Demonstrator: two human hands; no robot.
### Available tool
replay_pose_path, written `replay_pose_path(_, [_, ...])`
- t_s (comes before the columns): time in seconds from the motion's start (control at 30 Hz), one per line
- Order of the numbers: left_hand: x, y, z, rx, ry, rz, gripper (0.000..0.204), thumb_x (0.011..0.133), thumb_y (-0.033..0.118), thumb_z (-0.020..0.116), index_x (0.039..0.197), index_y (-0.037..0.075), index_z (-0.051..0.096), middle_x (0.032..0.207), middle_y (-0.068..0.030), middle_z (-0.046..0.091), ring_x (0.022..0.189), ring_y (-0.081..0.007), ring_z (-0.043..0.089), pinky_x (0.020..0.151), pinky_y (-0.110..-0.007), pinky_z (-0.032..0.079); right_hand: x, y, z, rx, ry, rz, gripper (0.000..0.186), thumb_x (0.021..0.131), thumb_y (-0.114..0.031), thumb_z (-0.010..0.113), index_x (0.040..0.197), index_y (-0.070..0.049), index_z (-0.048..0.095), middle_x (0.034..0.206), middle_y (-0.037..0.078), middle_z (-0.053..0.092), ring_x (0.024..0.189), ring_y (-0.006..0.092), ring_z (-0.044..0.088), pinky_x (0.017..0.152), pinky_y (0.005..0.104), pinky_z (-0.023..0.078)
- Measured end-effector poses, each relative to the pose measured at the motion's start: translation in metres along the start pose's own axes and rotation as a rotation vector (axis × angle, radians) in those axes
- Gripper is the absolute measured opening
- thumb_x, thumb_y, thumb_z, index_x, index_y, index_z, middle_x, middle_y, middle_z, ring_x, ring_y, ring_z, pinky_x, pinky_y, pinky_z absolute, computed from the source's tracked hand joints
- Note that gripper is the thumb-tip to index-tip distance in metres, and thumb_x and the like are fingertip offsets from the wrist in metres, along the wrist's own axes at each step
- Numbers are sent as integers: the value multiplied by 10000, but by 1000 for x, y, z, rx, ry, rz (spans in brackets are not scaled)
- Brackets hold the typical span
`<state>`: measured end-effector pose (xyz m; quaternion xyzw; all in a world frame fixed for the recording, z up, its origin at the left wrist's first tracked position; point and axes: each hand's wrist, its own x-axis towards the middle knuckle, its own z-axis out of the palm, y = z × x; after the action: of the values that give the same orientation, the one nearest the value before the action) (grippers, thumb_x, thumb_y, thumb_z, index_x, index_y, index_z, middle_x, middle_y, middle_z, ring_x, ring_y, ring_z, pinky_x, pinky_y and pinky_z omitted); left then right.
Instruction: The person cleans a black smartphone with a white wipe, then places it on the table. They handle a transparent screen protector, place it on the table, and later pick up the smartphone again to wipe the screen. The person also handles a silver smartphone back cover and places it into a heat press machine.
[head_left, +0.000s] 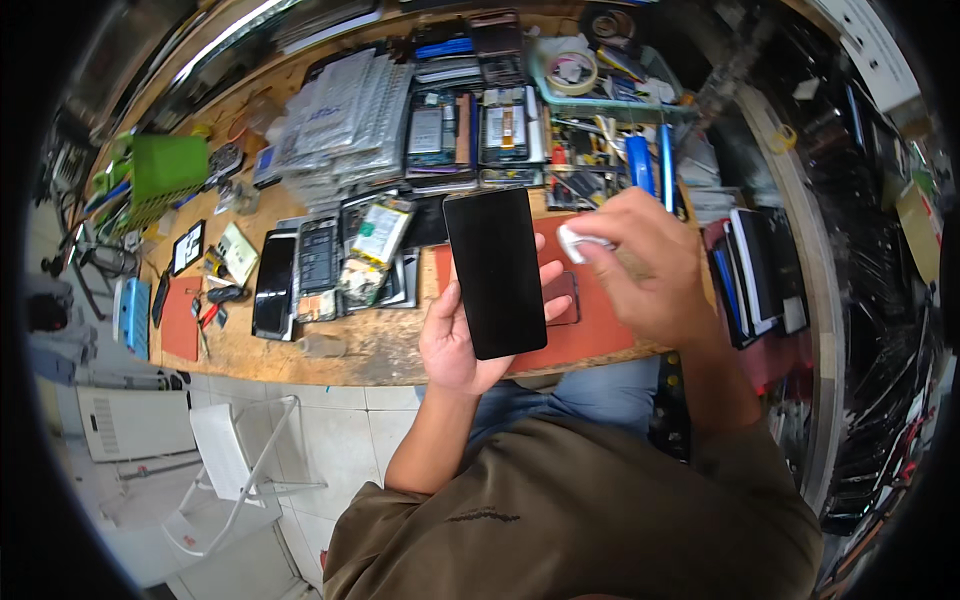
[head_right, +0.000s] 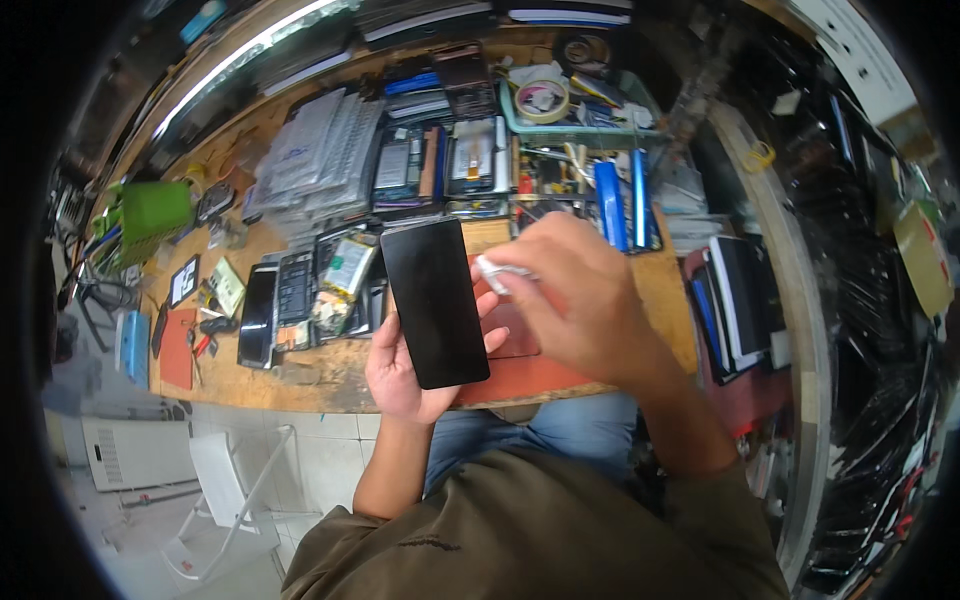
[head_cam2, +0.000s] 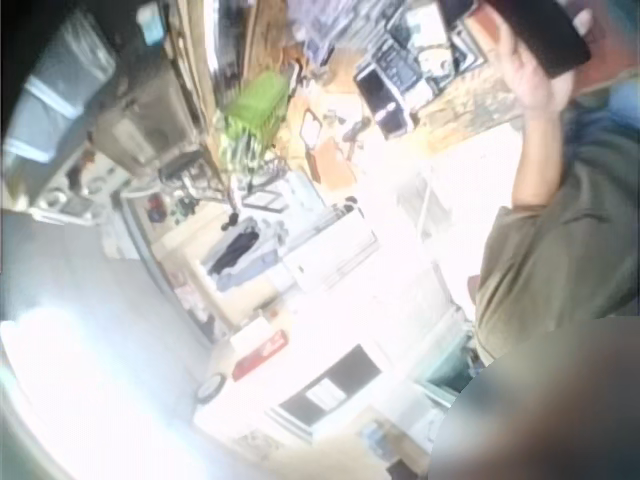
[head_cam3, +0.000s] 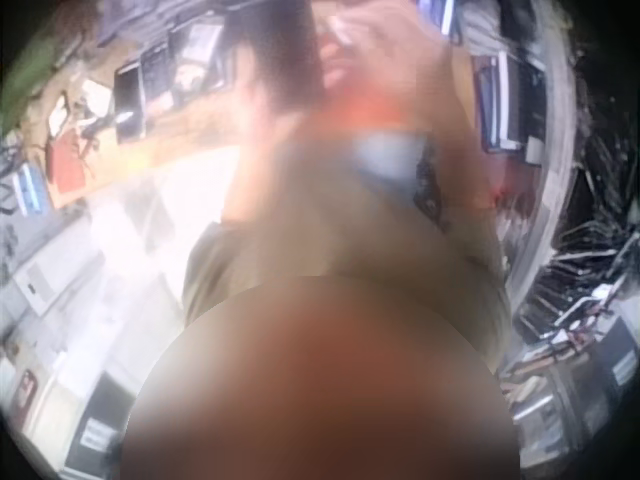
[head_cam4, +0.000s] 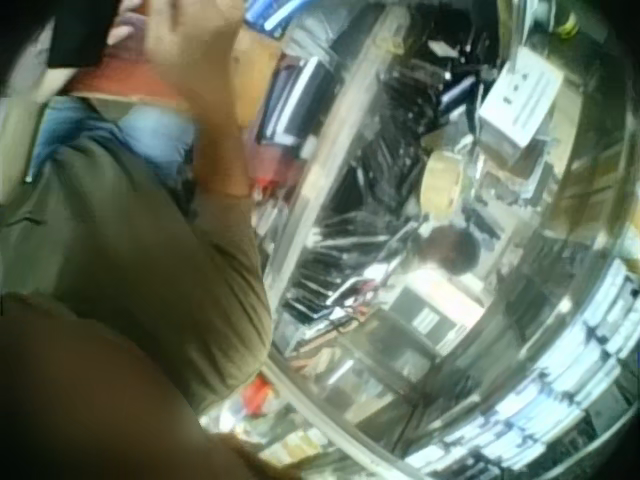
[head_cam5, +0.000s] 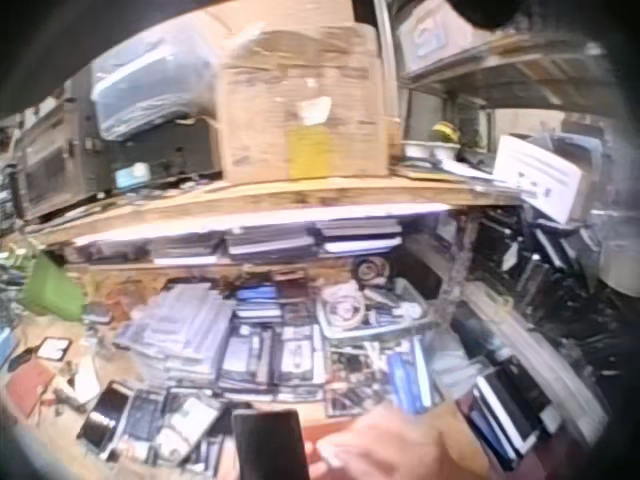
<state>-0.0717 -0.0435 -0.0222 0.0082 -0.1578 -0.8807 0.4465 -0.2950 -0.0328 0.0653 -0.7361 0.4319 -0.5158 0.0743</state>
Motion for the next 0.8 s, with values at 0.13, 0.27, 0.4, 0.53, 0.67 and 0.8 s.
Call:
replay_pose_path(0.13, [10,-30,-4,-36,-32,-42,617,1161,388,300,1722,132,282,1715,-193,408,1577,-428,404,1270,-689,325,4,20,4,-177,-100,-205,180,827,-87,833,986,-79,750,921,55,639,868,258,612,778,403,432])
replay_pose_path(0.27, [13,-31,-13,-163,-9,-51,596,1167,360,272,1694,89,336,1676,-182,473,1576,-368,426,1308,-595,321,-9,35,29,-209,-120,-123,81,860,-161,787,921,-115,759,914,21,604,910,248,575,830,430,413])
replay_pose_path(0.4, [15,-17,-16,144,53,15,626,1178,393,212,1696,62,325,1709,-207,409,1575,-344,427,1330,-541,301,-38,8,43,-125,-119,-298,136,870,-158,719,983,-132,791,922,3,648,989,211,601,854,432,403])
replay_pose_path(0.53, [11,-22,-11,24,168,56,676,1188,537,192,1723,135,282,1718,-145,413,1583,-335,414,1331,-538,296,-19,35,50,-206,-56,-176,88,876,-134,725,949,-138,774,924,-8,623,967,218,594,871,429,389])
replay_pose_path(0.67, [7,-27,-10,-24,130,38,770,1146,673,184,1726,176,288,1704,-110,438,1588,-311,404,1321,-522,310,-8,42,61,-217,-95,-121,66,885,-156,725,936,-123,751,907,4,598,916,230,563,820,428,382])
replay_pose_path(0.8, [1,-12,-14,174,94,70,951,1073,802,133,1745,138,243,1715,-157,416,1595,-340,391,1328,-550,272,-35,0,66,-57,-111,-354,169,857,-178,713,994,-103,778,974,10,663,970,213,613,840,432,397])
